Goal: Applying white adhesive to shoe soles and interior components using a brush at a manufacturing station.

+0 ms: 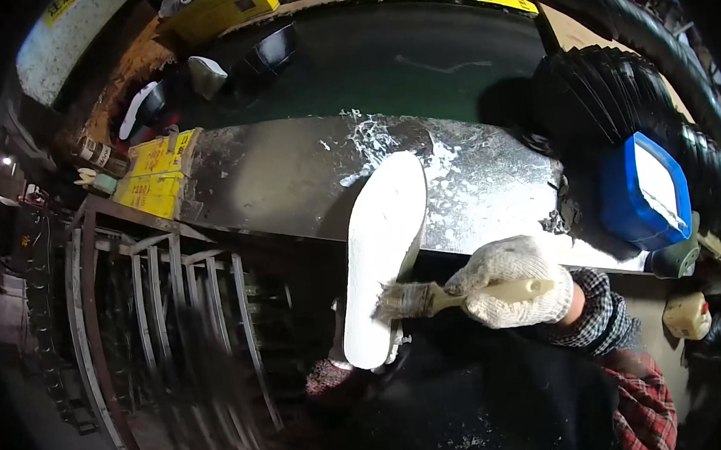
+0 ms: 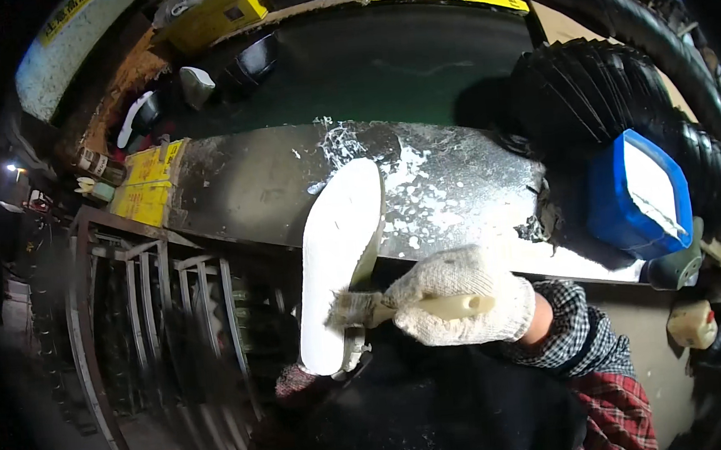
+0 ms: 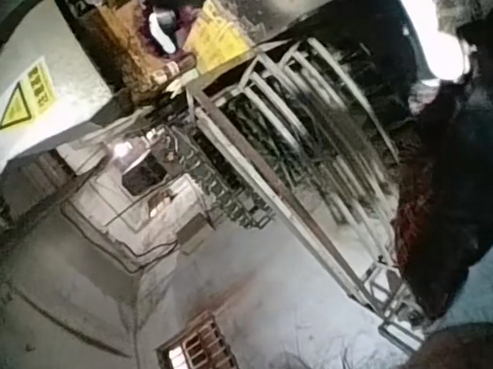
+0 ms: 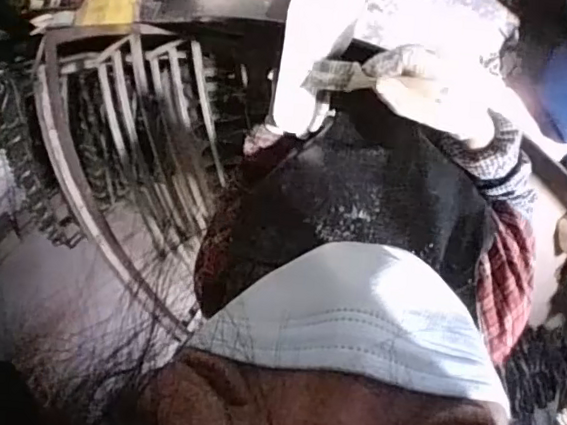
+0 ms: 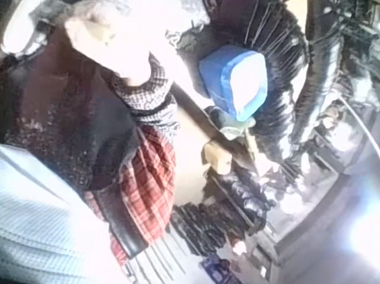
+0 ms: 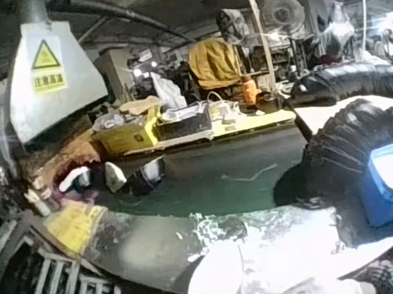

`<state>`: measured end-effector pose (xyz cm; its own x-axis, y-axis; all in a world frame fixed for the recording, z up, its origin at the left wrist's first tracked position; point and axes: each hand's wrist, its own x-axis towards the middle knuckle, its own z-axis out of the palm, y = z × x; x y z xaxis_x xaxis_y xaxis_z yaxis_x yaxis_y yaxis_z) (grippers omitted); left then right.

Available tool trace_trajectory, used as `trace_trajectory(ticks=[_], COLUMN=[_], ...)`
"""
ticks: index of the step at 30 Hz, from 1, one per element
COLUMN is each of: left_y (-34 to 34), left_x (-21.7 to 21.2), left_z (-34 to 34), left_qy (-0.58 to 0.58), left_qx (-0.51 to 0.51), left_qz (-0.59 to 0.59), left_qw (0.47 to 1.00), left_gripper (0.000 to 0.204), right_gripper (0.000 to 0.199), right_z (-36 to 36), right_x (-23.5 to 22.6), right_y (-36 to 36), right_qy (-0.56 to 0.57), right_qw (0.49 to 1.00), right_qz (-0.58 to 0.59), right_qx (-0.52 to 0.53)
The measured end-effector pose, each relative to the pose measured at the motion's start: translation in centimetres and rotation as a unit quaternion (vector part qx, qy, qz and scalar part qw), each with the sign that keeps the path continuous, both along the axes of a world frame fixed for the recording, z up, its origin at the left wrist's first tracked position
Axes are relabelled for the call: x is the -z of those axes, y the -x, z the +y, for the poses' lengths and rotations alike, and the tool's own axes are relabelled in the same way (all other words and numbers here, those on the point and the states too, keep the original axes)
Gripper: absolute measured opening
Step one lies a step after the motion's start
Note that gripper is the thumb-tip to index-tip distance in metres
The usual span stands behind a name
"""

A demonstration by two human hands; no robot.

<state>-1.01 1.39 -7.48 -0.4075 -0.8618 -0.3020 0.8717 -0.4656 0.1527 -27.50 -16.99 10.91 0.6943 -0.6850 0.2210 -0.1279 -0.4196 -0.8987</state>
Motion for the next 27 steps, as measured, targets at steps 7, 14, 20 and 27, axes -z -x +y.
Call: trace_trajectory(ticks=[7,14,20,27], left_y=[0.8,0.9,1.9,2.7], left_x=[-4.4,-5.5,-8.0,-8.9], left_z=[-2.3,-2.1,-2.0,-2.1], left_qy=[0.155,0.086,0.033,0.086], left_qx=[0.041,-0.007,-0.073,-0.083], left_qz=[0.178,0.182,0.1,0.208], left_qw=[0.971,0.98,0.992,0.971], left_gripper=[0.09,0.082,0.081,0.07], right_gripper=[0.02,0.017,0.027,0.024], right_z=[-5.1,0.2,3.7,4.8], right_x=[-4.5,-6.1,-5.7,-4.5], right_y=[-3.6,-3.8,-1.9,1.0], right_qy=[-0.073,0.034,0.077,-0.052], right_qw=[0.992,0.992,0.968,0.978], right_qz=[-0.039,-0.068,-0.041,-0.092], right_qx=[0.093,-0.103,-0.235,-0.181])
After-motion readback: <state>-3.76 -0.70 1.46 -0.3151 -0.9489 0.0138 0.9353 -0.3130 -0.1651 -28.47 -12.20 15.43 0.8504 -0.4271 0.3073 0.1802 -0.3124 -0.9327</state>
